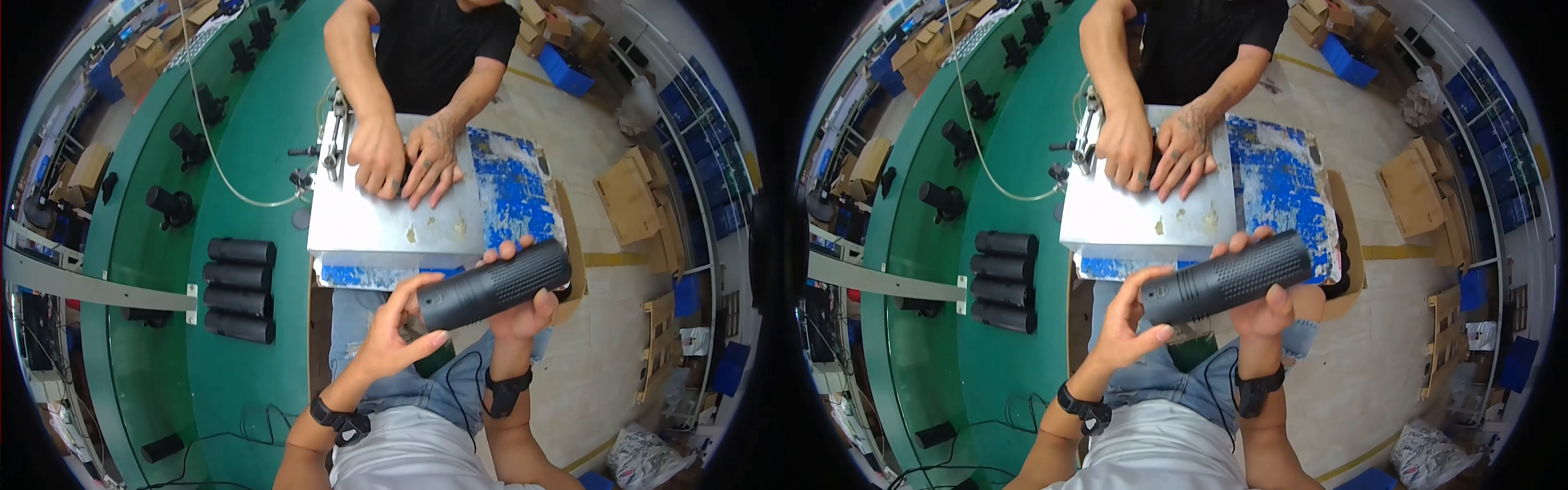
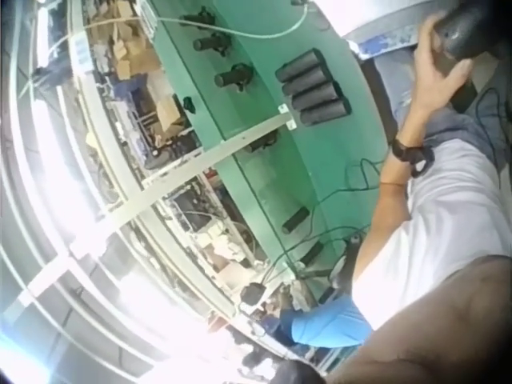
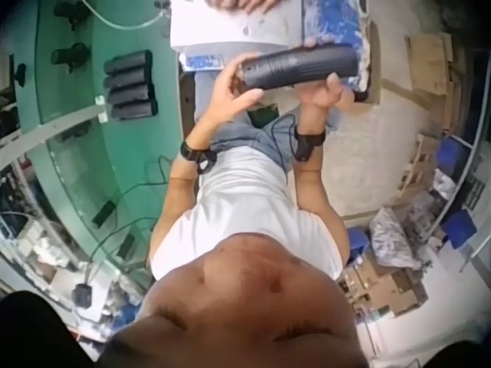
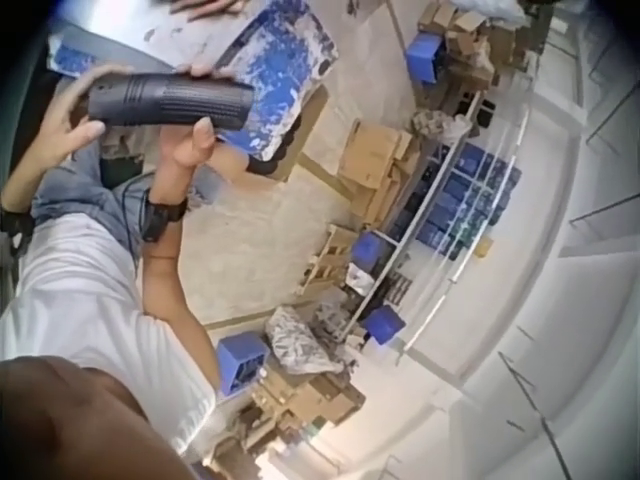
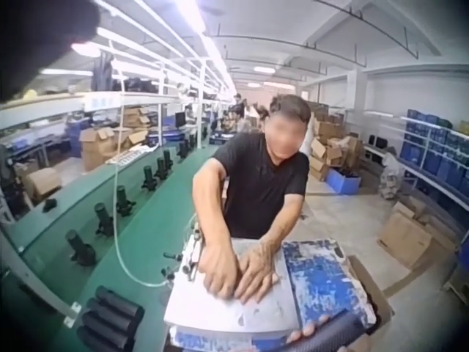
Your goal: The person picks up a speaker body, inserts it into a press machine, and removes it. They then fit a base onto the speaker body by hand and place the assembled unit onto the conveyor belt.
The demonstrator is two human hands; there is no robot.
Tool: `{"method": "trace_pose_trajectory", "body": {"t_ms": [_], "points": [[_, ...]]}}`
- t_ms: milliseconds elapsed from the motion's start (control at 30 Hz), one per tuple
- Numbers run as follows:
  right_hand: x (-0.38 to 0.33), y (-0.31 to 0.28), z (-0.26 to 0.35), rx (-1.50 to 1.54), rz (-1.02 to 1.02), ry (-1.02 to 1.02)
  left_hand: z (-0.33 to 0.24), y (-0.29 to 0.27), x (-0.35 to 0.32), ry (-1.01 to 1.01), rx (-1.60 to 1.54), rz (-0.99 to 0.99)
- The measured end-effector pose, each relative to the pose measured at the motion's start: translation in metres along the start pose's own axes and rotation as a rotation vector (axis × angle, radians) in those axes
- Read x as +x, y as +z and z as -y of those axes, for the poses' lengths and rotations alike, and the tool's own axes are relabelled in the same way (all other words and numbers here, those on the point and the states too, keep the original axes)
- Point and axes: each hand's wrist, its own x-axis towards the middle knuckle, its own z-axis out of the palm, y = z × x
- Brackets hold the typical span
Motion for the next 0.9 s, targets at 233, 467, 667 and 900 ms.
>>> {"method": "trace_pose_trajectory", "body": {"t_ms": [233, 467, 667, 900], "points": [[-0.022, -0.007, -0.003, -0.063, -0.149, 0.093, 0.023, 0.007, -0.020, -0.171, -0.266, 0.011], [-0.038, -0.012, -0.001, -0.117, -0.221, 0.149, 0.042, 0.008, -0.032, -0.184, -0.245, 0.032], [-0.046, -0.017, 0.003, -0.085, -0.222, 0.124, 0.036, 0.012, -0.029, -0.179, -0.158, 0.050], [-0.033, -0.017, 0.002, -0.043, -0.179, 0.045, 0.026, 0.000, -0.018, -0.110, 0.049, 0.035]]}}
